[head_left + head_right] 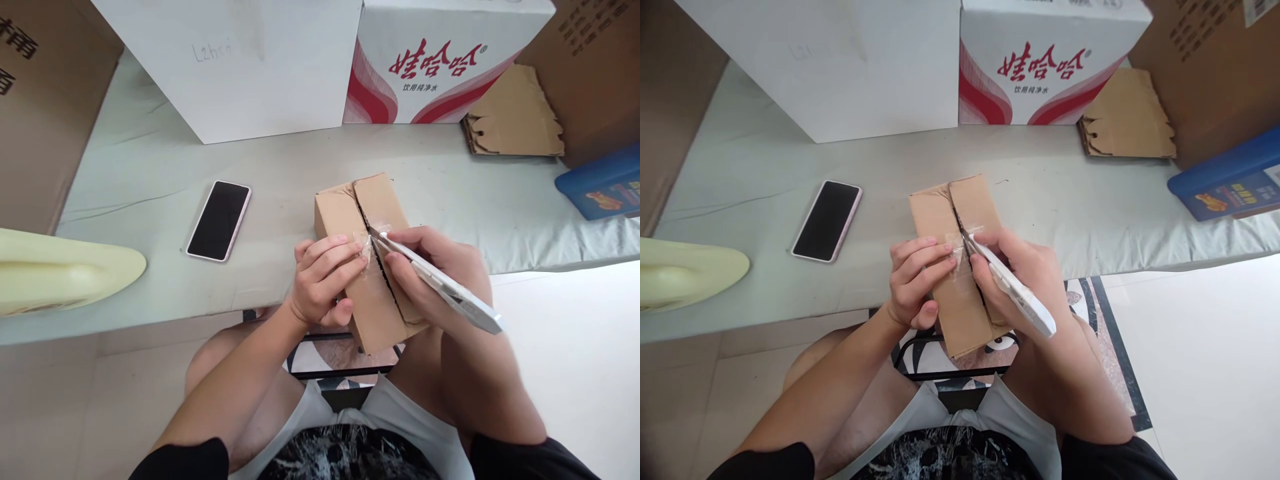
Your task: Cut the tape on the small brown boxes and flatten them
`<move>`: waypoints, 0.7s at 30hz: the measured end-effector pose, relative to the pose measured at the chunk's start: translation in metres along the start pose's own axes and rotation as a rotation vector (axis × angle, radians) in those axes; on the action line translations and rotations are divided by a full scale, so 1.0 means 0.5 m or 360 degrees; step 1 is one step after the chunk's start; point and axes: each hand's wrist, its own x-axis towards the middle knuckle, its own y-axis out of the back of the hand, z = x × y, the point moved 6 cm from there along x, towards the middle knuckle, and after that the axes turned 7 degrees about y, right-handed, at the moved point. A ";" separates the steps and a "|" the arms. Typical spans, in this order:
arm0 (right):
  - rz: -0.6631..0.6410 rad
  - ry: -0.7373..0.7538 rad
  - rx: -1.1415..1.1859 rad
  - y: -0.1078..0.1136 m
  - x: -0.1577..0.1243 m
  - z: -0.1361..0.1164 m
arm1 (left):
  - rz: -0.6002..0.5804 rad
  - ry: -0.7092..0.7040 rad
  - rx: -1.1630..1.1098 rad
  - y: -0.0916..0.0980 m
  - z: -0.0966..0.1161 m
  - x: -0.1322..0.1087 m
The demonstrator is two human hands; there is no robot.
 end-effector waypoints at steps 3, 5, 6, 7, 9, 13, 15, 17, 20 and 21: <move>-0.0038 0.0008 0.0007 0.000 0.003 -0.004 | 0.0008 0.0001 -0.0027 -0.002 0.000 0.003; -0.0064 -0.0002 0.0026 0.002 0.002 -0.006 | -0.0008 -0.0002 -0.0046 -0.003 0.000 0.003; -0.0068 -0.0011 0.0037 0.003 0.001 -0.006 | -0.0013 -0.0004 -0.0055 -0.003 -0.001 0.003; -0.0056 -0.0016 0.0052 0.006 -0.001 -0.006 | -0.0015 -0.0006 -0.0061 -0.004 -0.001 0.003; -0.0011 -0.0027 0.0099 0.010 -0.004 -0.005 | -0.0012 -0.0008 -0.0062 -0.004 -0.001 0.001; -0.0030 -0.0037 0.0136 0.005 -0.004 -0.002 | 0.0022 -0.0007 -0.0053 -0.004 -0.001 0.000; -0.0050 -0.0023 0.0090 0.000 -0.001 0.000 | 0.0026 -0.0008 -0.0048 -0.004 -0.001 0.001; -0.0041 -0.0024 0.0069 -0.002 0.001 0.005 | 0.0023 -0.0009 -0.0034 -0.004 -0.001 0.002; -0.0024 -0.0019 0.0118 0.000 -0.001 0.007 | 0.0026 -0.0023 -0.0031 -0.005 -0.003 0.002; -0.0022 -0.0018 0.0142 0.002 -0.002 0.005 | 0.0025 -0.0028 -0.0038 -0.005 -0.003 0.001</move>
